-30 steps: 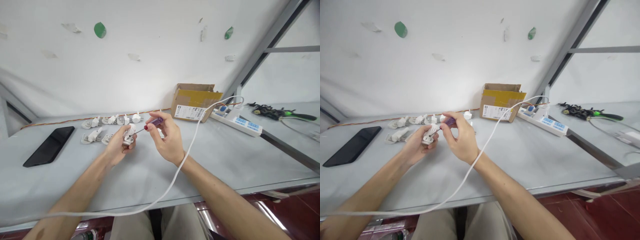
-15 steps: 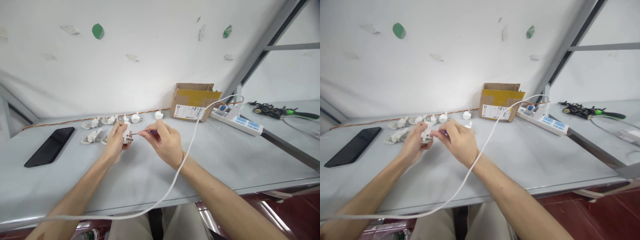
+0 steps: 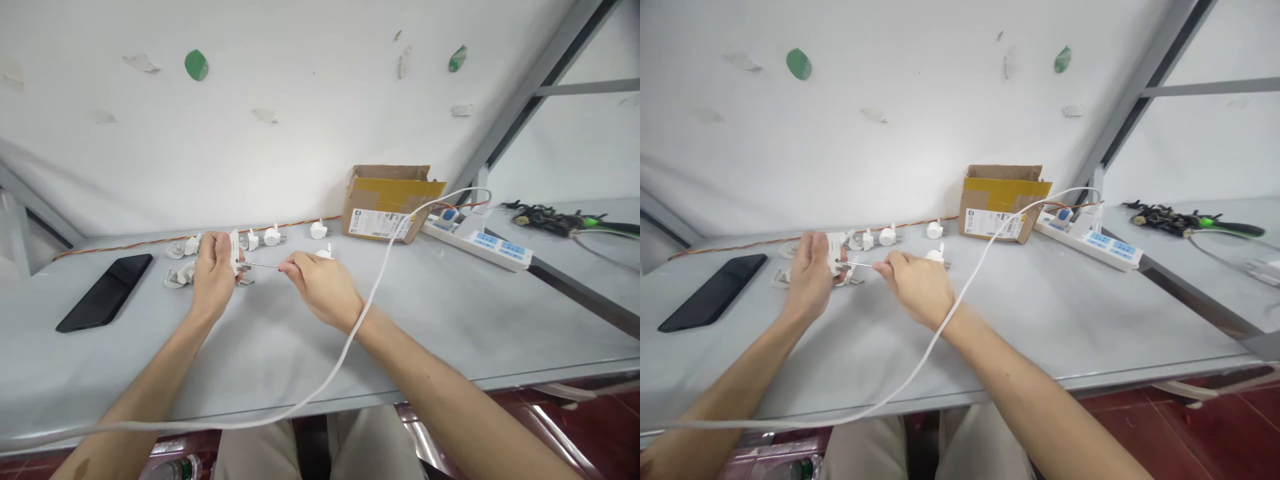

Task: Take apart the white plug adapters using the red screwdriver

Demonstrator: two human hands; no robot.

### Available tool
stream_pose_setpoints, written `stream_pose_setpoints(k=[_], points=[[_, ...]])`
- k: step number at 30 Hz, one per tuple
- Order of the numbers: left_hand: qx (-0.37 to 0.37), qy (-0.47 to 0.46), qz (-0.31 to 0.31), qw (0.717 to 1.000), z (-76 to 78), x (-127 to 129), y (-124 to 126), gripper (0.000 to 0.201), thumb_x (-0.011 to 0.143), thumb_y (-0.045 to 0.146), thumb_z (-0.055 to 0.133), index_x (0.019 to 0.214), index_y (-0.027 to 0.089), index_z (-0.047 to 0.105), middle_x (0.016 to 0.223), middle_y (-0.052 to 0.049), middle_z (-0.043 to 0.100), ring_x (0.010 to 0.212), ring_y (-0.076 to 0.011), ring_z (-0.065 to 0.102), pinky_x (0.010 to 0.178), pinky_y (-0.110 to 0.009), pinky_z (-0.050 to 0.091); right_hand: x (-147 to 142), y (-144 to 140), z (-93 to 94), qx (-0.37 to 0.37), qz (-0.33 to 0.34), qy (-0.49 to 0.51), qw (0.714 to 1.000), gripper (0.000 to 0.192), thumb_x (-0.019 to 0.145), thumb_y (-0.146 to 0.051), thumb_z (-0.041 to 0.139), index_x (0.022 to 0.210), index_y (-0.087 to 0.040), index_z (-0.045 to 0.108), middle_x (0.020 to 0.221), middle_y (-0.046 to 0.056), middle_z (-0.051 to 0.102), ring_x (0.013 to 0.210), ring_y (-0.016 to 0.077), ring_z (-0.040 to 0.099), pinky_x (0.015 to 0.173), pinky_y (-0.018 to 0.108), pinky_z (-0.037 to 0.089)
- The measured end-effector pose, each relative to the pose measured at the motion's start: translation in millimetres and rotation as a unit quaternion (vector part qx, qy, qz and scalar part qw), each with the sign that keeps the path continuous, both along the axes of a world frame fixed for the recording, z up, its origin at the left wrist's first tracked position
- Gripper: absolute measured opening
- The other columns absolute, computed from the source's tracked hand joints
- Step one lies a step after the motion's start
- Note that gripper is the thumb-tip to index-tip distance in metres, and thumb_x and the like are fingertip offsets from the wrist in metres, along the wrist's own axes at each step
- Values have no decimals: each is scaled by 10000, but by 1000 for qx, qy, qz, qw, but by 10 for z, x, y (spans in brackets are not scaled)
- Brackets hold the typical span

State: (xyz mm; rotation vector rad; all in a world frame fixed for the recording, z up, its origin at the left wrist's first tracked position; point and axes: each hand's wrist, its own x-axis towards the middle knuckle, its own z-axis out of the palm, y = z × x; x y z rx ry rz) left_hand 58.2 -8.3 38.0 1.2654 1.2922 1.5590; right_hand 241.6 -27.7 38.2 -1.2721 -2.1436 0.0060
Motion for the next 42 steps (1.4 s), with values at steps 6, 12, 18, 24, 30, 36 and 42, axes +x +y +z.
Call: stream_pose_setpoints(k=[6,12,18,24,30,36,42], points=[[65,110,68,989,20,-24,-26,304,879,540,415,841,239,435,736,1,541,497,-102,448,438,-229,377,-53,1,-51,-72,39,33,996,188,955,-346,439,988,-189,537,944,67,688,736,186,634,605,285,393],[121,276,120,946,30,-26,-95,227,902,449,422,951,233,472,775,-9,590,639,-133,537,616,-250,409,-55,91,-143,-109,53,132,984,285,978,-376,345,895,-193,546,819,41,644,752,163,603,704,302,433],[181,295,140,928,-26,-15,-106,289,773,409,629,957,224,506,900,-40,608,836,-181,600,758,-268,437,-13,194,-235,-145,109,224,958,114,866,-305,565,894,-198,538,877,17,630,782,138,587,709,274,455],[190,307,142,922,-70,-1,-96,298,755,424,651,925,229,504,875,-36,617,803,-182,615,728,-261,442,-5,219,-272,-120,112,197,967,251,954,-332,401,931,-194,610,834,30,632,774,143,575,731,290,441],[191,289,137,928,-73,-30,-78,284,758,398,653,933,227,509,881,-37,616,807,-183,611,722,-261,432,-33,180,-252,-160,107,231,954,151,854,-324,575,935,-204,531,854,8,625,741,135,572,674,273,453],[174,289,135,931,-74,0,-86,293,735,414,668,884,227,498,839,-21,599,774,-171,606,683,-245,423,-15,209,-244,-92,86,188,974,305,965,-327,363,841,-205,614,811,29,602,794,151,562,769,304,432],[178,292,116,933,-121,-32,-86,282,765,401,637,950,223,520,905,-42,612,752,-168,602,695,-250,430,-40,163,-217,-151,63,230,959,203,855,-378,572,940,-201,522,863,10,621,722,136,566,677,282,451]])
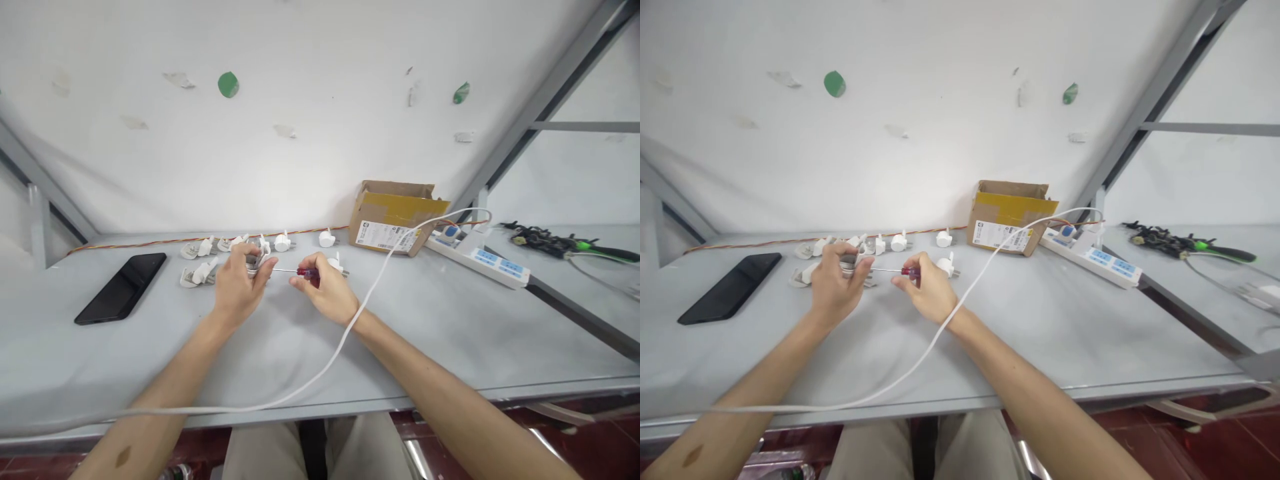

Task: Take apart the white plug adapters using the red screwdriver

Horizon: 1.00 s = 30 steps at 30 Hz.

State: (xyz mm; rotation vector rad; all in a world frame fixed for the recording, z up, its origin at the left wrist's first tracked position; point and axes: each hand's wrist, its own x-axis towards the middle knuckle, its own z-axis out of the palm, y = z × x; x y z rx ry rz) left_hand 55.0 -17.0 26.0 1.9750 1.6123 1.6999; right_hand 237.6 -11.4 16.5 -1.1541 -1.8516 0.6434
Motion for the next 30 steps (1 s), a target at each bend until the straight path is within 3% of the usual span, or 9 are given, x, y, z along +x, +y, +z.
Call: stream_pose_setpoints(k=[6,10,13,16,20,25,30], points=[[-3,19,-4,1000,-20,-50,-22,173,900,285,372,997,225,502,825,-43,605,766,-178,566,739,-277,428,23,46,-40,52,28,-2,998,86,898,-266,514,906,-200,569,894,28,609,822,145,573,752,286,443],[16,21,14,1000,3,-2,-35,124,878,234,415,946,225,519,763,-16,591,696,-160,555,706,-265,419,18,39,-42,60,22,-31,997,264,964,-316,378,912,-197,609,882,40,599,819,148,568,786,307,437],[46,42,22,998,-3,11,-29,113,872,214,431,929,218,529,771,-15,602,664,-145,555,689,-257,416,2,13,-37,27,8,-17,999,198,905,-366,504,998,-199,555,932,32,616,807,146,571,763,307,450],[70,58,37,995,-19,-10,-5,120,873,215,423,923,210,533,761,-11,607,653,-137,559,678,-253,421,-3,8,-45,16,15,-4,1000,184,844,-315,594,969,-203,519,924,17,620,742,132,562,706,289,452],[124,72,46,989,-28,-37,32,119,865,218,418,887,202,534,713,2,598,608,-125,549,633,-245,418,16,42,-69,54,38,4,998,46,883,-230,538,921,-206,549,910,24,619,800,137,573,734,278,444],[153,81,57,983,-14,-22,33,127,870,203,405,873,199,532,668,13,581,564,-114,531,602,-240,406,15,46,-66,78,49,-25,995,219,959,-298,408,913,-205,601,885,38,622,819,148,576,774,296,441],[138,63,66,986,13,-6,20,130,883,201,385,882,198,515,652,17,570,559,-116,523,600,-246,400,-23,3,-62,20,33,-7,999,171,855,-308,593,978,-208,530,906,21,638,760,142,589,701,281,460]])
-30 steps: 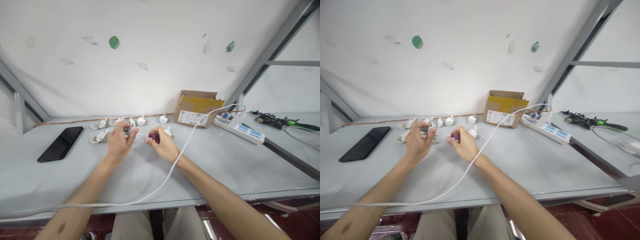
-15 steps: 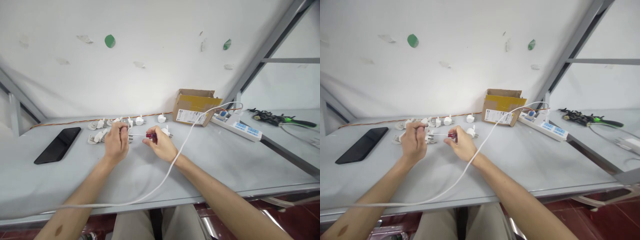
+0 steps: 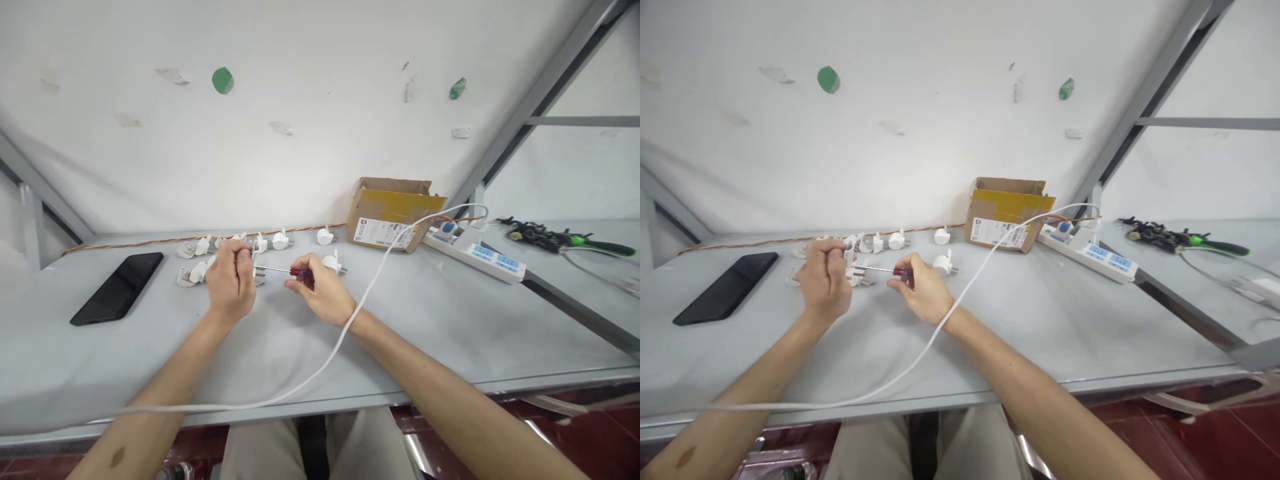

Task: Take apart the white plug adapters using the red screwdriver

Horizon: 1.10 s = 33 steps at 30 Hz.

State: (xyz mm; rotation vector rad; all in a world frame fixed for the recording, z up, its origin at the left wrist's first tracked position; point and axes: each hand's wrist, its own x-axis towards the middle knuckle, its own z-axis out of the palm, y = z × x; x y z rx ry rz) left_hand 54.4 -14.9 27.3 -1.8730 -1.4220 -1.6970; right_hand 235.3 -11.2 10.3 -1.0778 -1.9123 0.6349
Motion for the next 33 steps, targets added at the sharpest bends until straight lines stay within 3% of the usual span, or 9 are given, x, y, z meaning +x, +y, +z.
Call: stream_pose_setpoints(k=[4,10,16,19,25,33], points=[[-13,-3,-4,1000,7,-7,0,121,882,201,386,877,198,506,639,22,559,553,-119,518,596,-250,395,10,19,-4,35,6,3,999,36,888,-219,535,921,-206,540,909,27,627,810,140,587,741,274,452],[-17,-6,-9,1000,-25,-20,32,126,893,217,382,894,200,507,661,18,571,586,-123,540,616,-252,404,39,23,40,78,-11,-32,996,179,954,-263,431,944,-202,599,916,40,620,830,138,578,774,275,438],[-35,11,6,999,-28,-33,52,137,897,225,379,885,196,512,674,13,571,589,-124,533,617,-256,397,14,-19,47,28,-32,-18,999,167,852,-289,608,970,-199,532,868,12,639,711,129,579,668,260,450],[-45,11,8,999,-27,-32,46,139,896,218,377,889,194,514,647,17,569,568,-123,518,604,-255,387,22,-8,34,56,-32,-17,998,77,875,-252,579,914,-199,537,882,19,644,765,132,583,708,259,444],[-42,-2,12,999,-47,-32,49,141,901,221,373,900,198,512,663,14,586,596,-128,532,626,-258,390,50,-2,51,94,-29,-22,995,92,891,-290,571,910,-203,593,922,28,646,807,135,577,727,253,433],[-38,-11,1,999,-39,-25,35,127,898,196,375,875,199,499,663,18,583,587,-118,520,623,-248,390,39,-54,87,81,-39,-39,995,143,887,-344,572,896,-203,589,868,18,676,684,121,574,648,244,425]])
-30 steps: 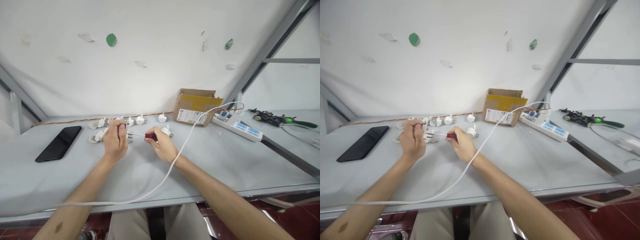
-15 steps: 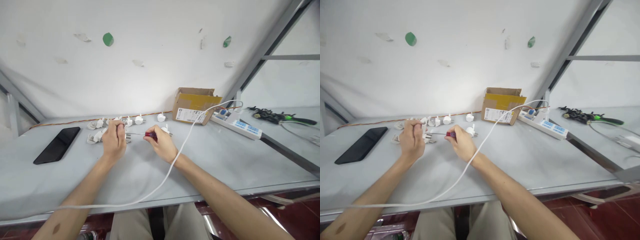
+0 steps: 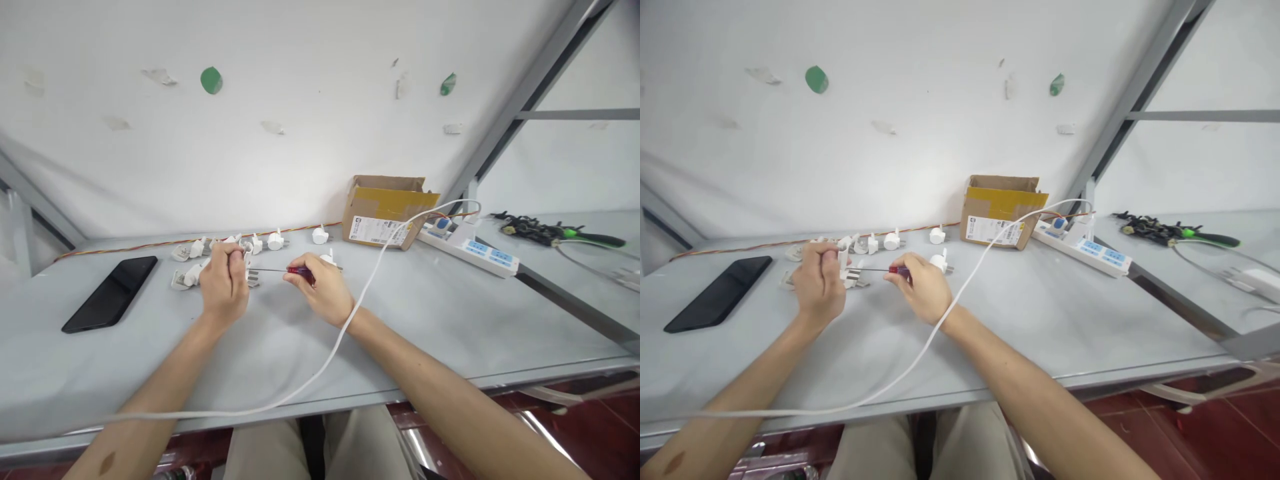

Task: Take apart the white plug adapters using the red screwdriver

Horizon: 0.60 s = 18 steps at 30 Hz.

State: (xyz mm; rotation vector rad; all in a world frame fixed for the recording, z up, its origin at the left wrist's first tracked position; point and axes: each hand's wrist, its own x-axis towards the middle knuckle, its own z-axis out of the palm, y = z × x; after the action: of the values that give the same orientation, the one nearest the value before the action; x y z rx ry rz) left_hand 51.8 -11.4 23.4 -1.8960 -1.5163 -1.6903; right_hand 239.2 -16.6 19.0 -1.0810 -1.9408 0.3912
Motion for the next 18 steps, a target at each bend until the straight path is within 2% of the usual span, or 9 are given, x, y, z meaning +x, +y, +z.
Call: stream_pose_setpoints(k=[6,9,15,18], points=[[-20,-26,-2,999,23,-3,-3,137,905,218,359,882,205,493,677,17,589,606,-125,529,637,-261,394,-61,-69,-26,26,-42,-78,996,199,908,-405,524,929,-211,565,877,42,696,737,170,620,661,280,409],[-25,-25,6,999,19,-18,-7,139,895,212,361,869,204,496,650,18,580,584,-129,519,625,-268,388,-69,-86,-9,18,-24,-80,996,209,920,-406,503,923,-206,563,842,37,692,698,161,610,647,274,398],[-28,-30,3,999,1,-41,3,144,880,206,367,843,202,506,608,16,561,583,-141,525,618,-273,389,-41,-69,37,-40,51,-12,998,222,908,-407,522,855,-195,558,717,-5,638,610,113,551,579,227,380],[-34,-39,-7,999,0,-44,14,139,886,211,366,864,207,503,630,12,575,588,-142,527,621,-272,397,-59,-68,22,-48,39,-10,998,214,901,-401,532,844,-195,551,708,-8,631,607,114,546,576,226,380]])
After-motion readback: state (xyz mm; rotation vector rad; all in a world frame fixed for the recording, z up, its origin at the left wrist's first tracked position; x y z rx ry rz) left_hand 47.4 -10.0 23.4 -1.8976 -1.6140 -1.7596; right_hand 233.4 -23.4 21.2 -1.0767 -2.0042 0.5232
